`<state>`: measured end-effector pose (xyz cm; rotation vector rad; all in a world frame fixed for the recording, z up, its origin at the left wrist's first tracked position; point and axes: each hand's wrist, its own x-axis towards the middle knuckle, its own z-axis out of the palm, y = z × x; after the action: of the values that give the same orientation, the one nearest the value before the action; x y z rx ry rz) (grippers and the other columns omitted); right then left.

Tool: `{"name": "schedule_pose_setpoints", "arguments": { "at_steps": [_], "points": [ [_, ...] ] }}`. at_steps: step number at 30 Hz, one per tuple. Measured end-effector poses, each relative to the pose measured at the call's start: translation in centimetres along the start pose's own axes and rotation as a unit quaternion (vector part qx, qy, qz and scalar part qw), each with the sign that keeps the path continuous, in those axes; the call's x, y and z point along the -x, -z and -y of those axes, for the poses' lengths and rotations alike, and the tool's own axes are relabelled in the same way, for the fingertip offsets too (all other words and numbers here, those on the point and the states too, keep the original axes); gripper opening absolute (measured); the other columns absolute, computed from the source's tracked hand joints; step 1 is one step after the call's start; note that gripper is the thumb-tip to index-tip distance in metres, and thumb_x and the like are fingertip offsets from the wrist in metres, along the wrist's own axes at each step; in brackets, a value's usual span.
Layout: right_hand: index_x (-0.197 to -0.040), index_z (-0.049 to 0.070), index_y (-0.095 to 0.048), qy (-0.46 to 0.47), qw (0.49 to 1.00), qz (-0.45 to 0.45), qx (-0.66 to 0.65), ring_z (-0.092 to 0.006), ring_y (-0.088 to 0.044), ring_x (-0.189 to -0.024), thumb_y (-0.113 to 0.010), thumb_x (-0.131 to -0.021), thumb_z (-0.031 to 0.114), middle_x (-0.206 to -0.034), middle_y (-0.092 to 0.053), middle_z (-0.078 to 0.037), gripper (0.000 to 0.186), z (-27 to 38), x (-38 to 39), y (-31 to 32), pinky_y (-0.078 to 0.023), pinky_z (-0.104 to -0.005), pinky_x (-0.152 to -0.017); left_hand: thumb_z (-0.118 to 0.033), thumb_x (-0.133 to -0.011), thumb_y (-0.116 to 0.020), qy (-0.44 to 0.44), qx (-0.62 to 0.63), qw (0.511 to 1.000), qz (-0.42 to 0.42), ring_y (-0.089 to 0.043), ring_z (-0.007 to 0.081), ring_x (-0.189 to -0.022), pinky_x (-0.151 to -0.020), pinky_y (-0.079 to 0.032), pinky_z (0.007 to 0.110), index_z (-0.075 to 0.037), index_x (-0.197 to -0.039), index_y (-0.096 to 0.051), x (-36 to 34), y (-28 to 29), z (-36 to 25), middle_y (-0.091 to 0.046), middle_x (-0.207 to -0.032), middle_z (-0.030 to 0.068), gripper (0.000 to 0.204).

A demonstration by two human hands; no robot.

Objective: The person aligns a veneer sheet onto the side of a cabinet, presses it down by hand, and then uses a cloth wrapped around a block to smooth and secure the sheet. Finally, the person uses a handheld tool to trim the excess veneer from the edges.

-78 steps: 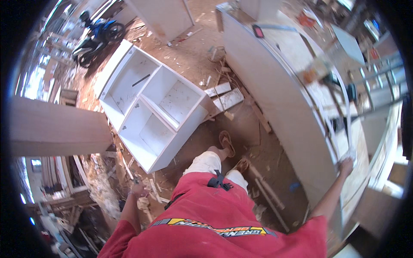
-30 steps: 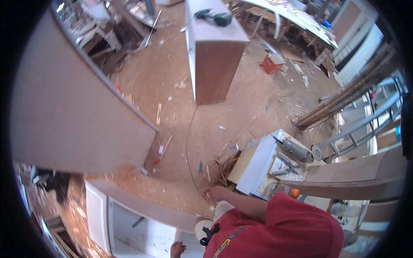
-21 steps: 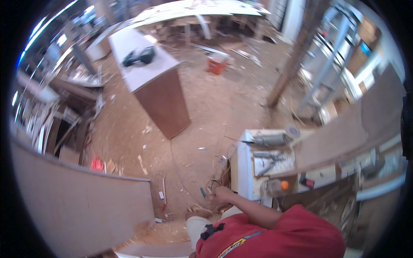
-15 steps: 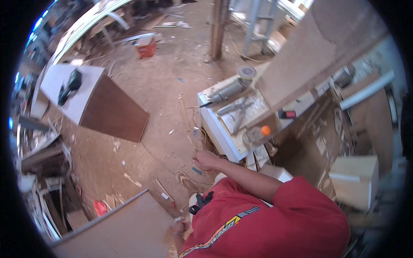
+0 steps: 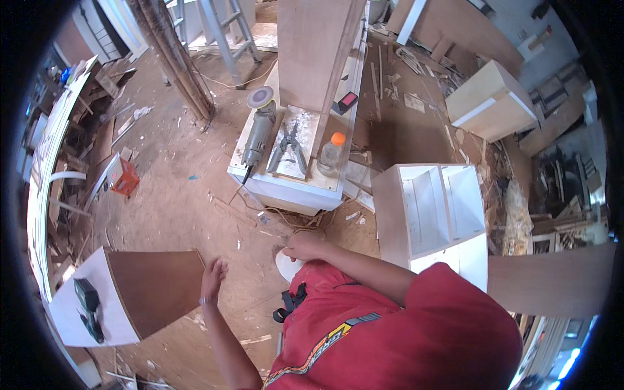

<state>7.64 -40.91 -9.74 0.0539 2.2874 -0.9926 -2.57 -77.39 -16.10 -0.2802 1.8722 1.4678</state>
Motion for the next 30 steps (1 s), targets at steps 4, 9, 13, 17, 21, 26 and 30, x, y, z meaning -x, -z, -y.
{"name": "schedule_pose_setpoints", "arguments": {
  "at_steps": [4, 9, 13, 17, 21, 26, 30],
  "points": [
    [-0.077, 0.01, -0.079, 0.037, 0.982, -0.129, -0.13, -0.0317, -0.071, -0.074, -0.058, -0.096, 0.041, -0.073, -0.072, -0.013, 0.042, -3.9, -2.6, -1.9, -0.054, -0.0448, -0.073, -0.031, -0.099, -0.068, -0.148, -0.135, 0.977, 0.072, -0.063, 0.0258, -0.112, -0.095, -0.052, 0.038, -0.001, -0.149, -0.043, -9.7, -6.7, -12.6, -0.063, -0.128, 0.0193, 0.063],
    [-0.085, 0.007, -0.078, -0.078, 0.986, -0.137, -0.059, -0.0355, -0.071, -0.079, -0.06, -0.098, 0.04, -0.086, -0.074, -0.018, 0.04, -2.9, -6.1, -3.0, -0.054, -0.0465, -0.075, -0.03, -0.087, -0.079, -0.233, -0.198, 0.952, 0.001, -0.064, 0.0368, -0.116, -0.1, -0.051, 0.043, 0.001, -0.155, -0.031, -16.6, -9.8, -14.4, -0.061, -0.132, 0.0288, 0.089],
    [-0.092, 0.006, -0.077, -0.112, 0.989, -0.095, 0.002, -0.0406, -0.07, -0.092, -0.059, -0.098, 0.038, -0.096, -0.073, -0.023, 0.038, -3.4, -11.1, -1.4, -0.053, -0.048, -0.084, -0.031, -0.087, -0.078, -0.19, -0.165, 0.961, 0.114, -0.065, 0.0359, -0.118, -0.1, -0.052, 0.044, 0.001, -0.153, -0.033, -18.1, -9.7, -15.1, -0.062, -0.132, 0.0254, 0.087],
    [-0.105, 0.004, -0.075, -0.11, 0.982, -0.13, -0.082, -0.0425, -0.068, -0.103, -0.058, -0.099, 0.041, -0.107, -0.072, -0.025, 0.04, 3.8, -13.7, 3.8, -0.052, -0.0488, -0.091, -0.031, -0.088, -0.077, -0.149, -0.229, 0.94, 0.206, -0.065, 0.0345, -0.118, -0.101, -0.052, 0.044, 0.003, -0.144, -0.047, -22.1, -5.6, -12.8, -0.064, -0.131, 0.0241, 0.071],
    [-0.112, 0.005, -0.073, -0.198, 0.978, -0.022, -0.055, -0.0421, -0.068, -0.105, -0.052, -0.103, 0.046, -0.111, -0.071, -0.025, 0.047, 8.3, -16.8, 5.5, -0.052, -0.0488, -0.093, -0.033, -0.092, -0.074, -0.066, -0.193, 0.9, 0.386, -0.065, 0.0308, -0.118, -0.1, -0.052, 0.041, 0.002, -0.136, -0.056, -29.4, -3.0, -11.1, -0.067, -0.128, 0.019, 0.059],
    [-0.112, 0.008, -0.074, -0.253, 0.956, -0.04, -0.142, -0.0419, -0.067, -0.107, -0.046, -0.105, 0.047, -0.111, -0.071, -0.024, 0.048, 14.4, -24.0, 6.1, -0.051, -0.0477, -0.095, -0.033, -0.097, -0.07, 0.066, -0.232, 0.886, 0.396, -0.067, 0.0237, -0.111, -0.098, -0.052, 0.038, 0.0, -0.134, -0.059, -36.3, 6.8, -18.2, -0.07, -0.121, 0.0139, 0.051],
    [-0.115, 0.01, -0.075, -0.255, 0.953, -0.109, -0.12, -0.0388, -0.067, -0.11, -0.056, -0.1, 0.026, -0.114, -0.072, -0.019, 0.029, 18.2, -26.3, 5.4, -0.051, -0.0473, -0.098, -0.03, -0.099, -0.064, 0.147, -0.143, 0.923, 0.326, -0.068, 0.0167, -0.101, -0.087, -0.053, 0.033, -0.006, -0.128, -0.063, -45.8, 15.5, -21.0, -0.073, -0.112, 0.0081, 0.037]
  ]
}}
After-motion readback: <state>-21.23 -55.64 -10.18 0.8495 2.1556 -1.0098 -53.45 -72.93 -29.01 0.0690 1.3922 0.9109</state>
